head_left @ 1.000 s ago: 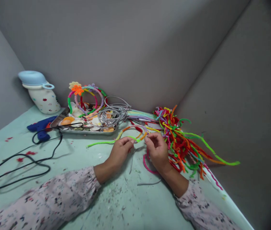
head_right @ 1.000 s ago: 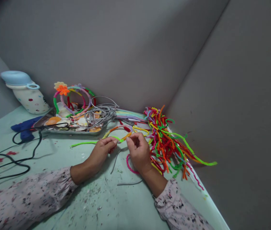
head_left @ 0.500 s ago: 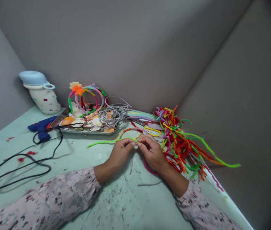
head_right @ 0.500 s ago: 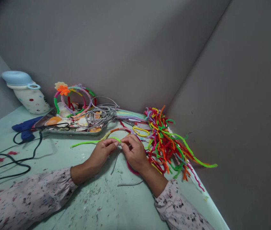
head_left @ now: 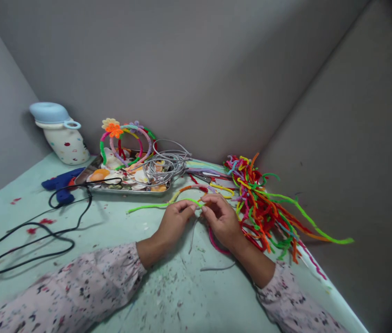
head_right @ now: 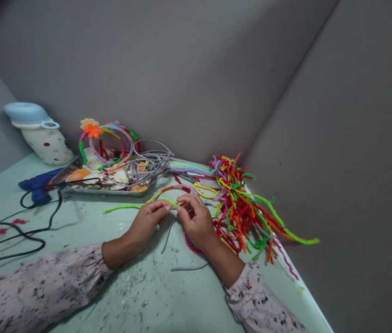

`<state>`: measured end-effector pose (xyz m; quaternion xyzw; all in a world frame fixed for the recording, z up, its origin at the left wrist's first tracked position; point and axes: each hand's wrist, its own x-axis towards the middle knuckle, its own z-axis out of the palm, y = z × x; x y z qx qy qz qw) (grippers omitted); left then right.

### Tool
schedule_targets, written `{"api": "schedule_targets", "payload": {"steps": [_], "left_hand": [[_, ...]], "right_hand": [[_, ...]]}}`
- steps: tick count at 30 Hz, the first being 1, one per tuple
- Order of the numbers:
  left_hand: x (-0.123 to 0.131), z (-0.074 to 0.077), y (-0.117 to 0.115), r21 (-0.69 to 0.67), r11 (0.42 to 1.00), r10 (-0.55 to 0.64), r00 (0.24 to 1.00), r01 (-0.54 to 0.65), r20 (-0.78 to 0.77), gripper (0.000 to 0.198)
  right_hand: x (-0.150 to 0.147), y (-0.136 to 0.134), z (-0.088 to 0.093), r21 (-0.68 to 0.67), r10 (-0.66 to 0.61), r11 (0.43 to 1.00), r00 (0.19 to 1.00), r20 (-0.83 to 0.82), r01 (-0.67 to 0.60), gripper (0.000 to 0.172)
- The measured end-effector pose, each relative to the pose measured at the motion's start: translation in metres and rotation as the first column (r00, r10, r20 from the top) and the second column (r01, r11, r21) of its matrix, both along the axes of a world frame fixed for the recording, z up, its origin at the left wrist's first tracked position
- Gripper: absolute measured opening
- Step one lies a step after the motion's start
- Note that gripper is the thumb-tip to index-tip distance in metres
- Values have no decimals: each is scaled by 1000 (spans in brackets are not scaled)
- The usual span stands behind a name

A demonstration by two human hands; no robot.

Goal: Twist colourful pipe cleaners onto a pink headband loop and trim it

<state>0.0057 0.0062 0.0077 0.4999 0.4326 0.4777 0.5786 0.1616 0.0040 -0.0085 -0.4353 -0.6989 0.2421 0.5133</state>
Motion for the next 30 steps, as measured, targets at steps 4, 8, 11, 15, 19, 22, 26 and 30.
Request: {"api": "schedule_targets", "payload": {"steps": [4, 8, 11, 15, 19, 22, 26, 30], "left_hand": [[-1, 4, 0, 26, 999, -25, 1000, 25, -9, 14], [-2, 5, 0, 28, 999, -23, 999, 24, -26, 13], [-1, 2, 1, 4, 1000, -21, 1000, 21, -2, 13], [-1, 0, 2, -17, 999, -28, 999, 29, 22, 14], [-1, -1, 3, -24, 999, -26, 999, 27, 29, 13], [-1, -2, 3, -22, 999, -27, 999, 28, 26, 13], [0, 0, 1, -10, 1000, -12, 1000, 12, 11, 12], [1, 1, -1, -25, 1000, 10, 1000, -10, 16, 12]], "right_hand": [[0, 0, 3, 56, 3, 998, 999, 53, -6, 10], [0, 0, 6, 77, 10, 997, 998, 61, -15, 12], [0, 0, 5, 65, 10, 998, 999, 35, -12, 12], [1, 1, 4, 46, -10, 999, 999, 35, 8, 10], [1, 1, 4, 72, -14, 997, 998, 53, 10, 9], [1, 1, 5, 74, -12, 997, 998, 57, 8, 9], [2, 1, 5, 63, -3, 998, 999, 51, 0, 9], [2, 0, 5, 48, 7, 999, 999, 38, -9, 9]]}}
